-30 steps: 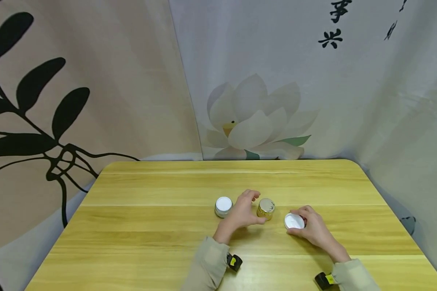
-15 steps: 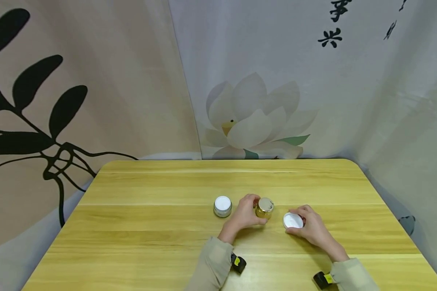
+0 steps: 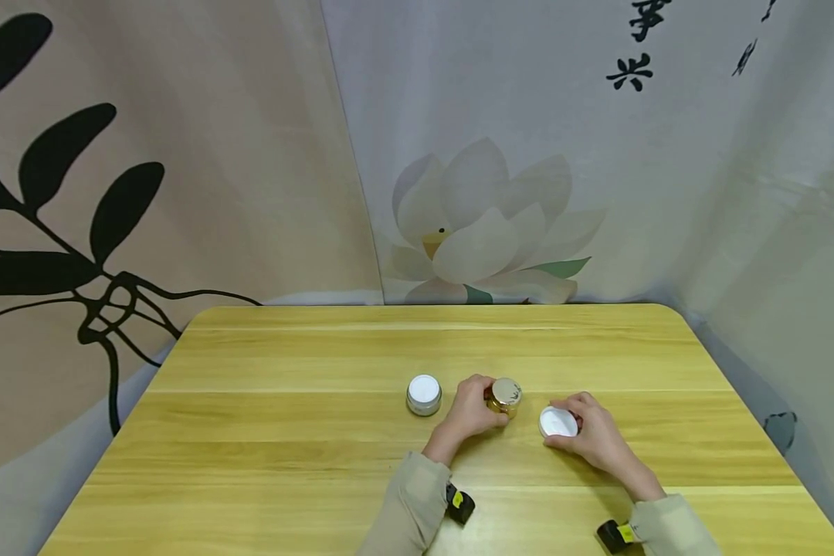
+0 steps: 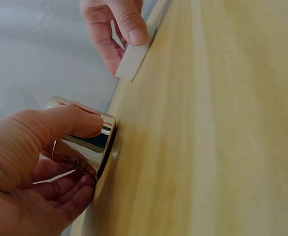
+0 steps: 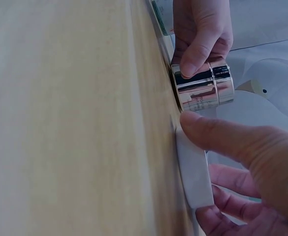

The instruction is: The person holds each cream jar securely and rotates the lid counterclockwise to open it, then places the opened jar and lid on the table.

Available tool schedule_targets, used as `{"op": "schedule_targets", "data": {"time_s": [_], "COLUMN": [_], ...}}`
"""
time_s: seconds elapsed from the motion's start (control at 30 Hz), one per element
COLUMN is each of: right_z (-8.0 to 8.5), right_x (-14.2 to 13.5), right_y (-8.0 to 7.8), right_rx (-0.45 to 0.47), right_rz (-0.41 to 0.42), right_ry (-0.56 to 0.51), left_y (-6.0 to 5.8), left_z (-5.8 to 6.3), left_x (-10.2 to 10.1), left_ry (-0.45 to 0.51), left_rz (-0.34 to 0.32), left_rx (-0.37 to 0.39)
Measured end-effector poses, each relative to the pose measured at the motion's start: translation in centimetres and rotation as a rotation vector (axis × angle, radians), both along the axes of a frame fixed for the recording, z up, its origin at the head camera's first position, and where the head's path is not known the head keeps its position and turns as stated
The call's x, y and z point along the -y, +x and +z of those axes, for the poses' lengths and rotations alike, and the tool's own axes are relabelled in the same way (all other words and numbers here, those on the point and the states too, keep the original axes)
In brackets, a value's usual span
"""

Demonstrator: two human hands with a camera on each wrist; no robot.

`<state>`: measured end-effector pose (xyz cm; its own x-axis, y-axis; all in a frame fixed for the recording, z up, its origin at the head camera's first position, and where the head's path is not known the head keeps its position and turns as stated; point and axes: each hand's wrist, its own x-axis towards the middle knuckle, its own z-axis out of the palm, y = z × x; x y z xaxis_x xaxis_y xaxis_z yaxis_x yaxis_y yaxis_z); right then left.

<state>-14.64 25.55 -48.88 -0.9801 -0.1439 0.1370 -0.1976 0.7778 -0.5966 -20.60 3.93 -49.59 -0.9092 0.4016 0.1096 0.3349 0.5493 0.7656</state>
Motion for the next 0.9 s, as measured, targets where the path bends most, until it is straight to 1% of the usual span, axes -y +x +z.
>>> {"op": "schedule_targets", "data": {"time_s": [0.23, 0.47, 0.57, 0.7, 0.9], "right_z": [-0.1, -0.1, -0.1, -0.1, -0.1], "right_x": [0.0, 0.3, 0.5, 0.7, 0.9], "right_y": [0.0, 0.3, 0.5, 0.6, 0.7], "right_rx": [-0.01, -0.059, -0.077, -0.08, -0.09], "right_rz": [-0.001, 0.002, 0.005, 0.0, 0.0], "right_ry": [-0.005, 0.009, 0.013, 0.025, 0.026], "left_y": [-0.2, -0.1, 0.1, 0.2, 0.3], "left_z": [-0.1, 0.1, 0.4, 1.0, 2.1], "left_x": [0.1, 0.4, 0.7, 1.1, 1.7], "left_ry": [0.044, 0.073, 0.086, 0.121, 0.186], "left_rz": [-0.003, 0.004, 0.015, 0.03, 0.049], "left_rx": [-0.015, -0.007, 0.009, 0.019, -0.004]}}
